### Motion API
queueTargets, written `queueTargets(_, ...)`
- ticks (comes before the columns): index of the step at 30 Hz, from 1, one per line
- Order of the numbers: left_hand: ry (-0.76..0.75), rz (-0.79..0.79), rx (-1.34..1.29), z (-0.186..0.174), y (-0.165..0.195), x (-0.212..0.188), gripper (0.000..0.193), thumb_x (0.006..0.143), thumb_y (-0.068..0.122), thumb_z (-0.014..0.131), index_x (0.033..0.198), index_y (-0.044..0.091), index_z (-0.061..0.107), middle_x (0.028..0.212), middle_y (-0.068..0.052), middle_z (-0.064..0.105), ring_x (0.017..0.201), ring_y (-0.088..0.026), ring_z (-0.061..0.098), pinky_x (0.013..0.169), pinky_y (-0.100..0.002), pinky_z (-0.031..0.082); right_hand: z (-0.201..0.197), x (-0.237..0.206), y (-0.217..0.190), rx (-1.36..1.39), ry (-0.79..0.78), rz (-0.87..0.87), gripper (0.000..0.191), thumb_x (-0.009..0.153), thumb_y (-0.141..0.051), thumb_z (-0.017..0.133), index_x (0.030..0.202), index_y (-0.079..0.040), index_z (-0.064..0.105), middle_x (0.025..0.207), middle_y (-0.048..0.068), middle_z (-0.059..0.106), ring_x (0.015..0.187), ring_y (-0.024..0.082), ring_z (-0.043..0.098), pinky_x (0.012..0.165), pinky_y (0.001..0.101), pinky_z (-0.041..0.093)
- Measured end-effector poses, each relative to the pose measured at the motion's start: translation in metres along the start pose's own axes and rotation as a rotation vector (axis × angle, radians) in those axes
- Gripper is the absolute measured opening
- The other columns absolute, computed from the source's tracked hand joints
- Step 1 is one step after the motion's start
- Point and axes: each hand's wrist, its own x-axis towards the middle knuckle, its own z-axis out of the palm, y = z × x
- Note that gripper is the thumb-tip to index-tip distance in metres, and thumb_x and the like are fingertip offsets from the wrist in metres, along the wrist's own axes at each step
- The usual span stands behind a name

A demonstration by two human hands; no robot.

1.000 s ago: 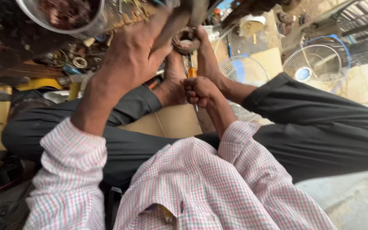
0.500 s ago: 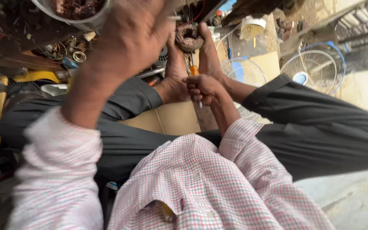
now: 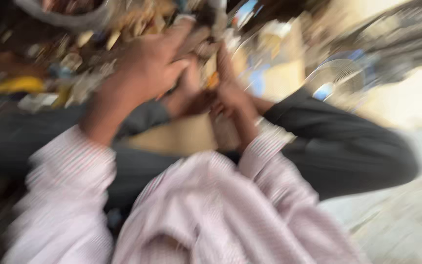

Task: The person sits cross-legged on the floor and uses a hammer and screwdriver to pry apart a cylindrical electrical component. They then pull out copper wire coils by hand and place them into a metal bowl.

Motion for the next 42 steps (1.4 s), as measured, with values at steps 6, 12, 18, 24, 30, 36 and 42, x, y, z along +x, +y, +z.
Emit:
queueTargets(6,0.524,-0.001,-0.333,0.006,-0.005,-0.009,0.040,0.106,0.020,0.075,0.136,0.006,0.054,0.106,-0.022,0.068,0.090,-0.034,0.070,0.079,-0.046,0.055,-0.009,0.013,0.015,0.041,0.009,0.018,0.009,0.103,-0.013,0.055,0.097,-0.008,0.059,0.068,-0.005,0.042,0.051,0.008,0.036,0.042,0.0248,0.028)
queueTargets(12,-0.343,-0.224,-0.042,0.048,-0.015,0.001,0.070,0.092,0.017,0.068,0.155,0.009,0.039,0.113,-0.032,0.069,0.099,-0.046,0.069,0.088,-0.053,0.054,0.014,-0.005,-0.001,0.027,0.156,0.006,0.016,0.099,-0.017,0.052,0.102,-0.007,0.065,0.067,-0.005,0.041,0.049,0.007,0.034,0.041,0.0239,0.027)
queueTargets(18,0.069,0.087,0.068,-0.037,-0.007,0.009,0.052,0.108,0.030,0.073,0.146,0.001,0.053,0.080,-0.020,0.068,0.073,-0.037,0.070,0.065,-0.047,0.055,0.016,-0.004,-0.014,-0.105,0.199,0.015,0.009,0.097,-0.018,0.062,0.090,-0.012,0.062,0.061,-0.006,0.041,0.045,0.008,0.035,0.038,0.0252,0.026)
queueTargets(24,0.357,0.185,-0.298,0.024,-0.003,-0.011,0.039,0.109,0.011,0.066,0.144,-0.003,0.055,0.079,-0.014,0.066,0.069,-0.024,0.070,0.066,-0.042,0.057,0.006,0.003,0.011,-0.122,0.274,-0.042,0.026,0.096,-0.017,0.067,0.075,-0.012,0.055,0.059,-0.003,0.045,0.044,0.011,0.040,0.038,0.0284,0.029)
queueTargets(30,-0.363,-0.144,0.023,-0.010,0.020,0.010,0.065,0.092,0.015,0.070,0.153,0.011,0.045,0.081,-0.020,0.069,0.068,-0.035,0.069,0.063,-0.047,0.056,0.025,-0.002,0.000,-0.481,0.387,-0.161,0.025,0.095,-0.014,0.063,0.073,-0.004,0.057,0.055,0.004,0.049,0.041,0.017,0.043,0.037,0.0337,0.033)
queueTargets(36,0.528,0.130,-0.149,-0.024,0.009,0.012,0.026,0.108,0.019,0.078,0.120,0.004,0.061,0.100,-0.022,0.070,0.092,-0.043,0.070,0.085,-0.052,0.055,0.016,-0.002,0.009,-0.195,0.332,-0.004,0.021,0.097,-0.017,0.064,0.078,-0.012,0.056,0.059,-0.004,0.044,0.044,0.010,0.038,0.039,0.0282,0.028)
queueTargets(42,-0.303,-0.240,-0.148,0.056,0.006,-0.009,0.063,0.090,0.019,0.075,0.146,0.006,0.048,0.096,-0.032,0.068,0.091,-0.050,0.067,0.085,-0.058,0.050,0.012,0.002,0.007,-0.639,0.356,-0.200,0.021,0.097,-0.013,0.058,0.077,-0.011,0.063,0.063,-0.002,0.060,0.050,0.010,0.054,0.042,0.0282,0.041)
